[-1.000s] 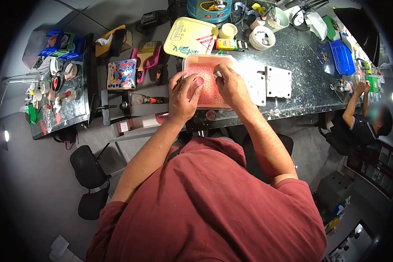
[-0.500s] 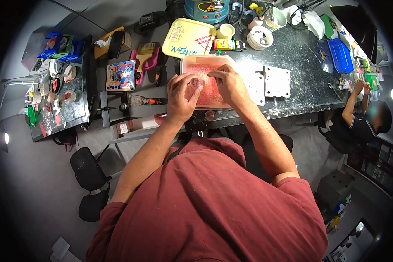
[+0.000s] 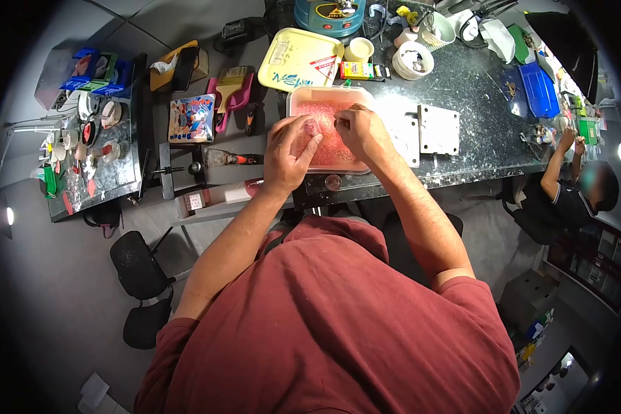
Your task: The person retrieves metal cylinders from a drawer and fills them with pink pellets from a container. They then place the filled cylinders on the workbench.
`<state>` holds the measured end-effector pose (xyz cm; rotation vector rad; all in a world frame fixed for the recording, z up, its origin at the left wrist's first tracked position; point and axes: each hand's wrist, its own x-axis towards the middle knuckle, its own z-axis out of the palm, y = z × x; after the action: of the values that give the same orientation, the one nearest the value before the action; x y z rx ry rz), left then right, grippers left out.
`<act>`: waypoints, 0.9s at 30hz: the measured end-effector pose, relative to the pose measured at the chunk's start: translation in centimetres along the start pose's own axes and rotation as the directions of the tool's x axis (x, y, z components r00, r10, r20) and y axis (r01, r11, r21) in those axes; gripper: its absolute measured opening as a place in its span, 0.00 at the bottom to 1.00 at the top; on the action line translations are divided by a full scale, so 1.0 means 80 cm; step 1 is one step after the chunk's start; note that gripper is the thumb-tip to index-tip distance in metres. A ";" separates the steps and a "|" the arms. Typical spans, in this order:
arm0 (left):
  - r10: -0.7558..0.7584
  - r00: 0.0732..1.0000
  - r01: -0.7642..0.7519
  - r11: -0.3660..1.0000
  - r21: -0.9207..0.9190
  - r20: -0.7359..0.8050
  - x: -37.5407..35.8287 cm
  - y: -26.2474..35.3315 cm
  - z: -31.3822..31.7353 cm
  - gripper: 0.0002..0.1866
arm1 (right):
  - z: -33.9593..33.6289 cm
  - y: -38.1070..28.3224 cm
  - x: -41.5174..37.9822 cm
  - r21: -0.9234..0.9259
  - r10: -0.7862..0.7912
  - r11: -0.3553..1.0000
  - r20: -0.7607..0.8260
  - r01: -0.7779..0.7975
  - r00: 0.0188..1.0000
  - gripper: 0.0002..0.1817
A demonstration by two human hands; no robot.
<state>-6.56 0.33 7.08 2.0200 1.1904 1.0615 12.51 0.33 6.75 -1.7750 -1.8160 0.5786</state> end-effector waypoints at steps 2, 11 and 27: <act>0.035 0.999 -0.034 0.999 0.031 -0.006 -0.002 -0.007 -0.001 0.19 | -0.006 -0.006 0.003 -0.055 0.039 0.998 0.097 -0.033 0.995 0.09; 0.126 0.992 -0.129 0.984 0.125 0.032 0.002 -0.009 -0.020 0.19 | 0.000 -0.004 0.005 -0.056 -0.056 0.996 0.106 0.063 0.993 0.14; 0.188 0.980 -0.195 0.972 0.127 0.066 -0.013 -0.025 -0.012 0.20 | 0.013 -0.008 0.006 -0.184 -0.014 0.981 0.271 0.066 0.962 0.17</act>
<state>-8.59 0.36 5.71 2.2909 1.0806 1.0338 11.39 0.85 6.38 -1.8510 -2.1516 0.6763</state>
